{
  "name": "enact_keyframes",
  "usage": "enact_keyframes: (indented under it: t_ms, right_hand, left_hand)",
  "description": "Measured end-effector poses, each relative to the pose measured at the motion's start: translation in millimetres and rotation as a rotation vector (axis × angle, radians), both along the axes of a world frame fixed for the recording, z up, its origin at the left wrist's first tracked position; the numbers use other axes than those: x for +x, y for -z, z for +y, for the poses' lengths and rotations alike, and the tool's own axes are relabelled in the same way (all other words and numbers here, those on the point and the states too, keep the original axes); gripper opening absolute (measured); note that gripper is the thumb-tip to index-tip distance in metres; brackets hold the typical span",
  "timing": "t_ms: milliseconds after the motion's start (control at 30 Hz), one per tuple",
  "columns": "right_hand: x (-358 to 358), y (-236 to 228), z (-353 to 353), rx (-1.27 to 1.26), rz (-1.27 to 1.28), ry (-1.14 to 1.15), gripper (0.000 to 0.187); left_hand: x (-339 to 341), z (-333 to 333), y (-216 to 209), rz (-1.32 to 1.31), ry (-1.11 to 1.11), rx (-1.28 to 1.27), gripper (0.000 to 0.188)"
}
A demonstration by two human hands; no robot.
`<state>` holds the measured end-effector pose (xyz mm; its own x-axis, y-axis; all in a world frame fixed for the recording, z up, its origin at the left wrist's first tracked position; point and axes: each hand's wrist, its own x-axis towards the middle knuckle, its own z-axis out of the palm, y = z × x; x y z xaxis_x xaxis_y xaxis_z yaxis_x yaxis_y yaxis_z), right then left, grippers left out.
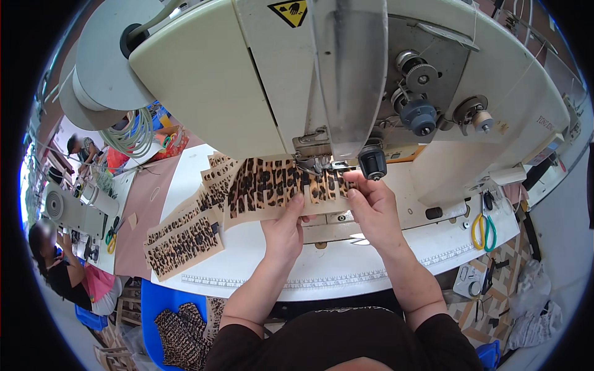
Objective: The person takes patterned shoe pieces, stitches them using a sewing machine, and trims thread using snips.
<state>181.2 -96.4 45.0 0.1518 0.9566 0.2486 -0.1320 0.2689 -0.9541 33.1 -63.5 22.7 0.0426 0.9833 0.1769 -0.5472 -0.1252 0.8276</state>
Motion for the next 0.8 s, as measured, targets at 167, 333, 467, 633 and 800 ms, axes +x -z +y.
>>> enact_keyframes:
  t_ms: [167,333,467,633,800]
  right_hand:
    - [-1,0,5,0.067,-0.02,0.059,0.023]
    - [2,-4,7,0.031,-0.005,0.101,0.022]
    - [4,2,5,0.079,-0.013,0.118,0.022]
    - [-10,13,-2,0.196,0.03,0.0,0.021]
    - [-12,5,1,-0.028,0.258,-0.296,0.017]
  left_hand:
    - [1,14,-3,-0.008,0.002,0.048,0.024]
    - [4,26,-10,-0.013,-0.008,0.049,0.021]
    - [1,34,-12,-0.001,0.013,0.091,0.018]
    - [1,11,-6,0.013,-0.063,0.06,0.023]
    - [-22,-21,29,0.715,-0.047,0.802,0.043]
